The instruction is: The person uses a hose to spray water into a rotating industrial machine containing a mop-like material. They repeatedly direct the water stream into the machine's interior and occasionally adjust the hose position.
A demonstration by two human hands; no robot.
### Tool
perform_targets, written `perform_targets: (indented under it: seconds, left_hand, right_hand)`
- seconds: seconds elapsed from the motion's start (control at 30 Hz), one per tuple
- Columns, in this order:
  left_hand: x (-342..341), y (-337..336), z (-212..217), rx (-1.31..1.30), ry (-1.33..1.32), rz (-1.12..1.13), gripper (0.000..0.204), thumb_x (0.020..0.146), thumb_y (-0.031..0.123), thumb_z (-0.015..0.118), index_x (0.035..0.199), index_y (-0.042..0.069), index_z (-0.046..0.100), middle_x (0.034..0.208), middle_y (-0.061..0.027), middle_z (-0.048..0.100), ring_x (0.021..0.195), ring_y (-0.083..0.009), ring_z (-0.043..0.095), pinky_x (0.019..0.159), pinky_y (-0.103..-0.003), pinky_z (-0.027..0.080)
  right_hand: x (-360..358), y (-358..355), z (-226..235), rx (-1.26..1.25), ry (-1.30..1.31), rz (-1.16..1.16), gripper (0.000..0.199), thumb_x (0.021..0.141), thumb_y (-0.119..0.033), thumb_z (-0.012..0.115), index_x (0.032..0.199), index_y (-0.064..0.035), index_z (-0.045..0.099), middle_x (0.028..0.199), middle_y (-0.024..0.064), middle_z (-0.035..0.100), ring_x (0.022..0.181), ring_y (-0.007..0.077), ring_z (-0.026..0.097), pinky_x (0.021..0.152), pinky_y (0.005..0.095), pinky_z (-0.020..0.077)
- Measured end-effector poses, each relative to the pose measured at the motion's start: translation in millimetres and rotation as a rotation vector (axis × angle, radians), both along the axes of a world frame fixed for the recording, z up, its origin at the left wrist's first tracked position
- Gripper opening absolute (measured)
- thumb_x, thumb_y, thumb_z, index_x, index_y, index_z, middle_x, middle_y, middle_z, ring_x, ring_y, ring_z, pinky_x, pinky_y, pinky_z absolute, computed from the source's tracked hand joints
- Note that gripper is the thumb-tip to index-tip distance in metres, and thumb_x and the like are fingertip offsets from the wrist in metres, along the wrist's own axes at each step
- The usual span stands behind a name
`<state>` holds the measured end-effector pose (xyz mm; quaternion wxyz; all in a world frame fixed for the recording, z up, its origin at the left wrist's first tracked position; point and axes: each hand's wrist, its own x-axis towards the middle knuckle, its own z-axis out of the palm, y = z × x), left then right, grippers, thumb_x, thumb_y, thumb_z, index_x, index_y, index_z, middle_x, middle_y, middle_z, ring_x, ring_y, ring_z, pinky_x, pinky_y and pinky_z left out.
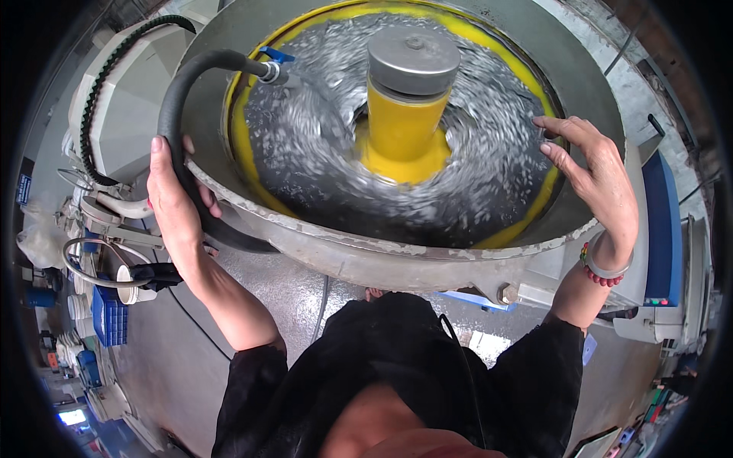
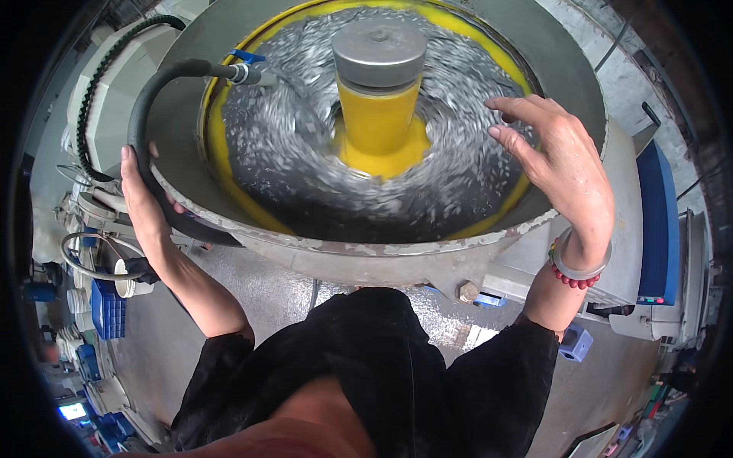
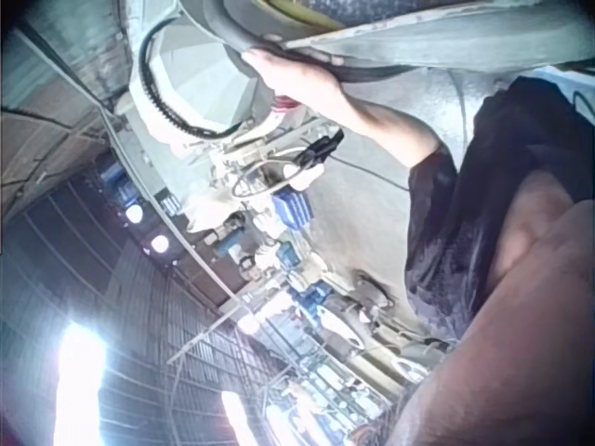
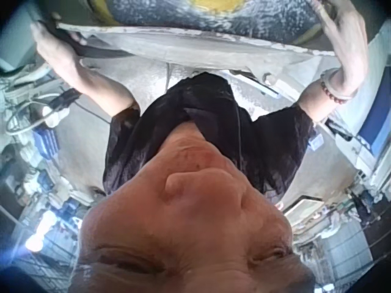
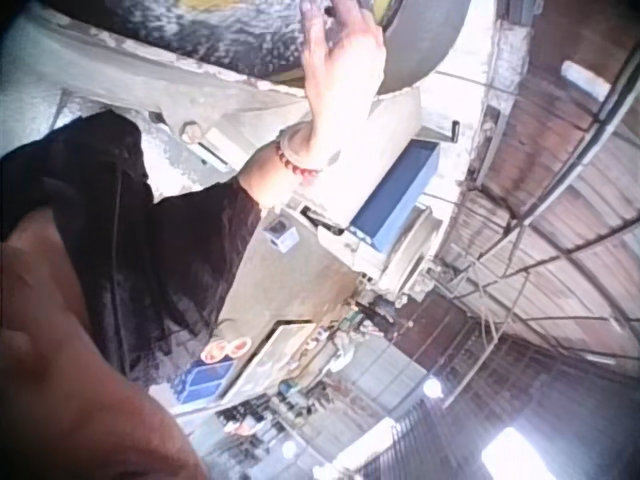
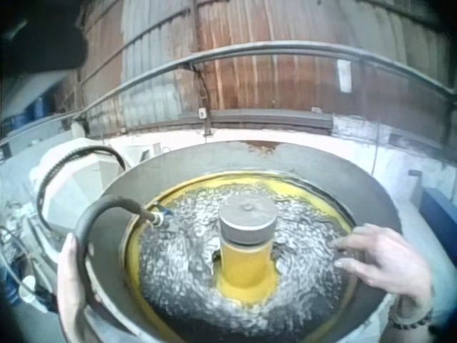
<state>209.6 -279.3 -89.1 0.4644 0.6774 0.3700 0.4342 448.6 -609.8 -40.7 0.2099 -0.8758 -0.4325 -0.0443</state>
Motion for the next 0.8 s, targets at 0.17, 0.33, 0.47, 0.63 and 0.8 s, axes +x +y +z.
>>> perform_targets:
  seconds: [0.17,0.33,0.47,0.63,0.8]
  left_hand:
    - [9.9,-6.7,5.6,0.004,0.014,0.002,0.062,0.097,0.059,0.036,0.098,0.002,0.061,0.049,-0.0036,0.043,0.038,-0.0128,0.041,0.038,-0.025,0.034]
    - [7.1,-3.6,4.0,-0.002,0.000,-0.003,0.061,0.097,0.059,0.036,0.098,0.003,0.061,0.049,-0.0029,0.043,0.038,-0.0127,0.040,0.039,-0.025,0.034]
    - [0.8,-2.3,3.3,-0.019,0.012,-0.005,0.060,0.098,0.058,0.035,0.099,0.003,0.061,0.050,-0.0019,0.043,0.037,-0.0127,0.040,0.039,-0.025,0.033]
    - [3.9,8.2,-3.1,0.013,-0.011,-0.098,0.062,0.099,0.058,0.033,0.097,0.002,0.060,0.045,-0.0035,0.043,0.034,-0.0134,0.041,0.037,-0.025,0.033]
    - [0.7,6.5,-3.3,0.065,0.013,-0.106,0.062,0.097,0.059,0.033,0.097,0.004,0.060,0.045,-0.0025,0.043,0.033,-0.0123,0.042,0.035,-0.024,0.034]
  right_hand:
    - [1.3,-8.2,-1.1,0.022,-0.062,0.024,0.031,0.087,-0.021,0.067,0.112,-0.0022,0.066,0.103,0.0187,0.067,0.094,0.0359,0.063,0.082,0.0392,0.0486]
    - [0.9,-6.3,-0.2,0.017,-0.025,0.015,0.031,0.087,-0.021,0.067,0.112,-0.0021,0.066,0.106,0.0189,0.067,0.095,0.0355,0.063,0.083,0.0393,0.0483]
    - [2.2,-1.5,-2.6,0.012,-0.040,0.055,0.030,0.088,-0.020,0.066,0.112,-0.0020,0.066,0.104,0.0182,0.067,0.095,0.0340,0.063,0.083,0.0384,0.0473]
    - [-4.3,-6.1,0.9,-0.012,-0.039,0.001,0.030,0.088,-0.017,0.065,0.114,-0.0023,0.065,0.090,0.0143,0.063,0.083,0.0293,0.056,0.080,0.0373,0.0435]
    - [-1.6,-4.8,-4.4,0.012,-0.028,0.017,0.030,0.087,-0.015,0.066,0.115,-0.0028,0.065,0.090,0.0147,0.062,0.083,0.0287,0.056,0.080,0.0369,0.0434]
